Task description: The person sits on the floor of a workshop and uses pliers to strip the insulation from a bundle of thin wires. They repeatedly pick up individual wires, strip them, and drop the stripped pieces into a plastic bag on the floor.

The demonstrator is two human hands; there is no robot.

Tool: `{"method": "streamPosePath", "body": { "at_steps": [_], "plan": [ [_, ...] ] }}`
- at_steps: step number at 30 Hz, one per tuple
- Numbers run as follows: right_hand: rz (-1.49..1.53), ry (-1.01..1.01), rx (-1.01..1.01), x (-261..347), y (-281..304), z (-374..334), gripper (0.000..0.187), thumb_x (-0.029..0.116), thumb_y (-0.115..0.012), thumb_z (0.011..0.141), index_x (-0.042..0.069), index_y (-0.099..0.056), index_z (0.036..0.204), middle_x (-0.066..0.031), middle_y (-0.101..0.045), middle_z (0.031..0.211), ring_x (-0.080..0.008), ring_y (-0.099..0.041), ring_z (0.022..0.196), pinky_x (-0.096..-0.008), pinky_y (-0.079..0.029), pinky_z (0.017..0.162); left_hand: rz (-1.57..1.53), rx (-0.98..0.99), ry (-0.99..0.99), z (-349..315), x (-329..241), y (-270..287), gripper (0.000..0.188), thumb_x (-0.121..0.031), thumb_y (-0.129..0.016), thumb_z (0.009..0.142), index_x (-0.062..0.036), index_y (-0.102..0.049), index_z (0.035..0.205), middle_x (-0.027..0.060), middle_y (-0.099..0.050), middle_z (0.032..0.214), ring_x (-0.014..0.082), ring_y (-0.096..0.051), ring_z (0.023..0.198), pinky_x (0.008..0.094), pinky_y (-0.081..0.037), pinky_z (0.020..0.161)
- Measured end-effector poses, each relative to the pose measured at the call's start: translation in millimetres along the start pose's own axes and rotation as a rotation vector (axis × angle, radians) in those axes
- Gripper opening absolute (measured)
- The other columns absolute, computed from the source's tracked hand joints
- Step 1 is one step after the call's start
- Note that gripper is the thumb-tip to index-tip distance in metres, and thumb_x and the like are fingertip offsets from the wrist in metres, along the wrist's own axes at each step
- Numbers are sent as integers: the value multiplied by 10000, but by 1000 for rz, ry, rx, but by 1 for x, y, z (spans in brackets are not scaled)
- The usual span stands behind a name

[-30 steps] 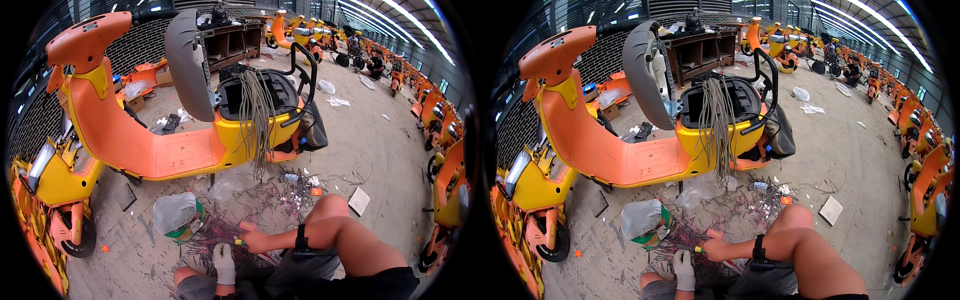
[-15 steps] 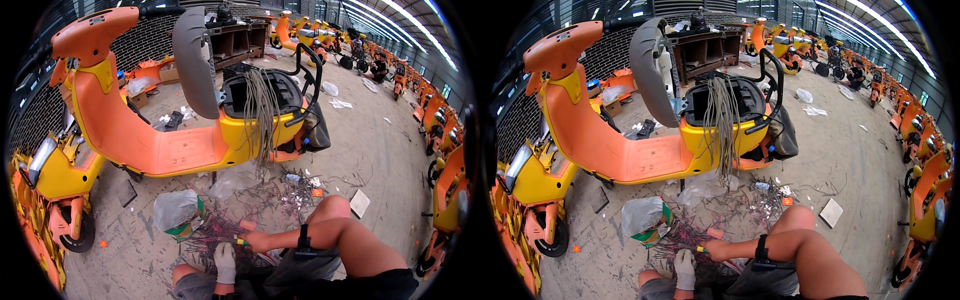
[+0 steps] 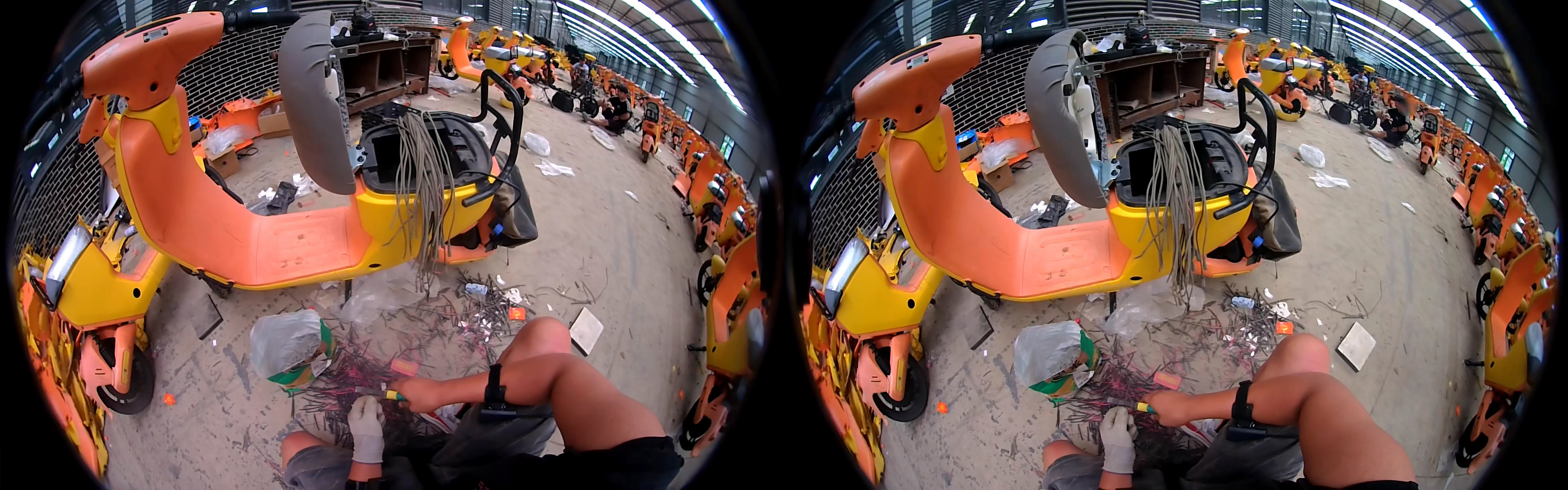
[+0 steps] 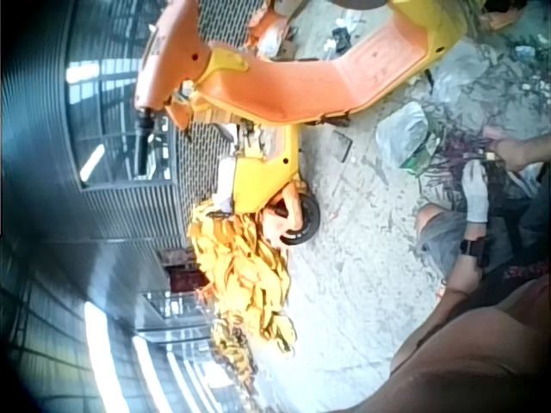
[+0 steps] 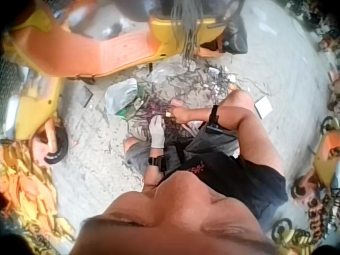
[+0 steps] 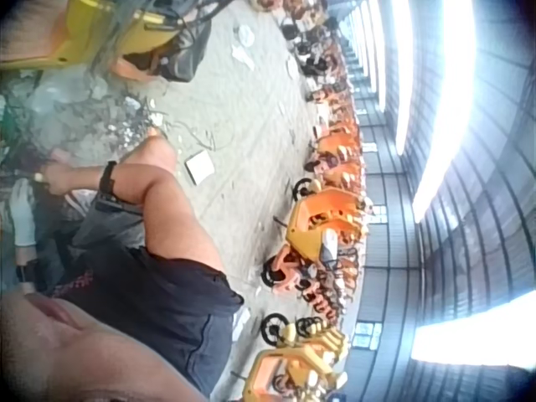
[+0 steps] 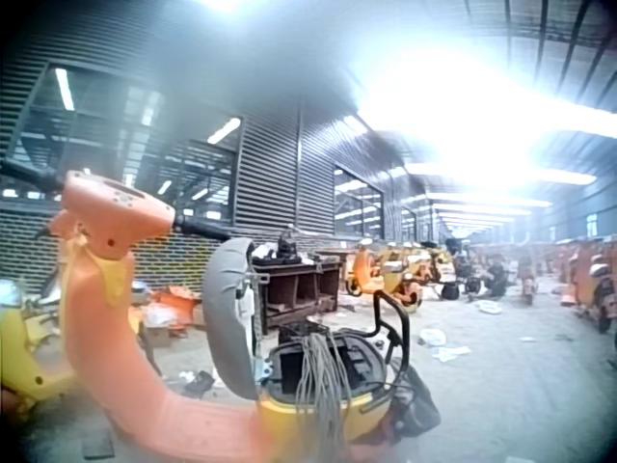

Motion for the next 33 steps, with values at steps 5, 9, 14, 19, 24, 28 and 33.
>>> {"method": "streamPosePath", "body": {
  "at_steps": [5,9,14,19,24,28,33],
  "plan": [
    [36,-44,8,-5,-3,-1,379,222,-674,869,19,-547,1163,-236,-620,1050,-421,-601,1017,-474,-479,856,22,11,-10,-2,-2,-3,150,-160,-504,1003,-37,-565,944,-8,-470,669,63,-362,461,232,-269,411],
    [-5,-26,-64,8,8,-7,366,332,-629,914,32,-556,1111,-234,-648,906,-436,-630,893,-507,-487,768,100,-12,-63,-1,-6,-4,159,-168,-503,1008,-36,-563,941,-9,-472,665,63,-376,469,229,-282,415],
    [-44,-119,7,21,16,-9,432,376,-595,930,-10,-578,1122,-261,-668,875,-451,-643,863,-524,-500,757,111,-15,-106,0,-9,1,173,-167,-512,1003,-36,-566,903,-18,-477,661,54,-395,499,221,-302,437],
    [-97,-128,-23,19,17,-10,412,371,-587,931,-10,-597,1087,-249,-673,824,-436,-655,805,-529,-506,713,131,-25,-106,-8,-22,-7,177,-141,-519,989,-29,-574,864,-28,-487,660,44,-421,541,217,-328,472],
    [-106,-124,-20,12,11,-7,392,360,-582,933,-5,-599,1076,-243,-674,815,-430,-659,786,-522,-511,688,145,-23,-108,-7,-19,-6,183,-134,-519,988,-29,-564,845,-30,-481,655,45,-419,537,216,-328,471],
    [-112,-121,-43,8,8,-6,311,323,-624,916,42,-599,1047,-214,-665,822,-419,-650,781,-513,-504,686,122,-24,-90,-11,-26,-11,188,-135,-519,988,-32,-560,836,-30,-474,653,44,-417,534,213,-325,469],
    [-139,-117,-29,18,15,-10,315,320,-618,920,33,-591,1049,-223,-660,807,-420,-649,758,-514,-501,677,144,8,-118,-7,-17,-6,197,-180,-514,1001,-47,-564,866,-16,-487,679,52,-388,492,221,-298,435]
  ]
}}
Point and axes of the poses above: each hand's wrist, its own z-axis towards the middle knuckle, its own y-axis out of the back of the hand, x = y × z, the point moved 9 cm from there along z, towards the middle knuckle
